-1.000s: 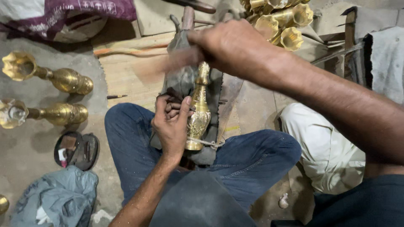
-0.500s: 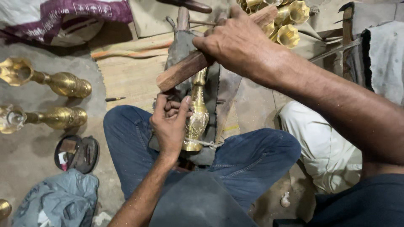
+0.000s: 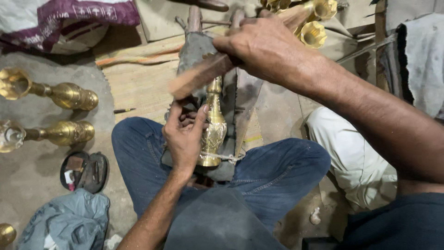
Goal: The person sits cross-legged on the floor with an engraved brass vase strapped to a sandbag on their lap. They hold a small punch against the vase surface and repeatedly strike it with a wooden mallet, repositioning the punch to work different areas of the engraved pattern, occasionally rotating the vase and steadying it by hand.
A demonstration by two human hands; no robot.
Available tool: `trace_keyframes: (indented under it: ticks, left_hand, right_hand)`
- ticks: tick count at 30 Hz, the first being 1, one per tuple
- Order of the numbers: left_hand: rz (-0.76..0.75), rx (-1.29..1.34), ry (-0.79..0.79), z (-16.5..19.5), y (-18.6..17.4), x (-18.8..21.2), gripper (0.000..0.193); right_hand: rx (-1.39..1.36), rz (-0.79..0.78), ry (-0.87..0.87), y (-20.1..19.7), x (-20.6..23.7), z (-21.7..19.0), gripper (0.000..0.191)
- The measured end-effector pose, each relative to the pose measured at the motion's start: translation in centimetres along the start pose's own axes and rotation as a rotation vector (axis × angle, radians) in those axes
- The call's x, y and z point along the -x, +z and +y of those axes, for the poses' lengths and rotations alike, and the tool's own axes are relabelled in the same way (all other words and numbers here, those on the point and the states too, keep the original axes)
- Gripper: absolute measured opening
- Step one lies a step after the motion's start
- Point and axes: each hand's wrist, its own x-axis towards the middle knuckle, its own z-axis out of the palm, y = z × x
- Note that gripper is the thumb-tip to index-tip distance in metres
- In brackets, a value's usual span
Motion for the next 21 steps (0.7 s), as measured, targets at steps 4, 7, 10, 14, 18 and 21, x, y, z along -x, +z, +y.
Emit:
trace_keyframes:
  ticks: [4, 7, 10, 14, 18, 21]
  left_hand:
    - [0.013, -0.032, -0.006, 0.0, 0.3, 0.1, 0.023]
    - [-0.008, 0.011, 0.015, -0.2, 0.6, -0.1, 0.021]
    - [-0.006, -0.049, 0.006, -0.5, 0.6, -0.2, 0.024]
    - [-0.03, -0.03, 0.004, -0.7, 0.6, -0.3, 0.021]
    - [-0.024, -0.058, 0.003, -0.7, 0.8, -0.2, 0.024]
    - [-0.042, -0.119, 0.022, -0.5, 1.0, -0.3, 0.023]
  right_hand:
    - [-0.234, -0.065, 0.12, -0.3, 0.5, -0.1, 0.024]
    - [-0.121, -0.116, 0.145, -0.3, 0.9, -0.1, 0.017]
    - [-0.189, -0.02, 0.119, -0.2, 1.3, -0.1, 0.026]
    - [-0.19, -0.004, 0.126, 0.1, 1.9, -0.1, 0.021]
    - [0.068, -0.179, 0.13, 0.4, 2.5, 0.2, 0.01]
    - [-0.226, 0.017, 0.156, 0.7, 3.0, 0.7, 0.018]
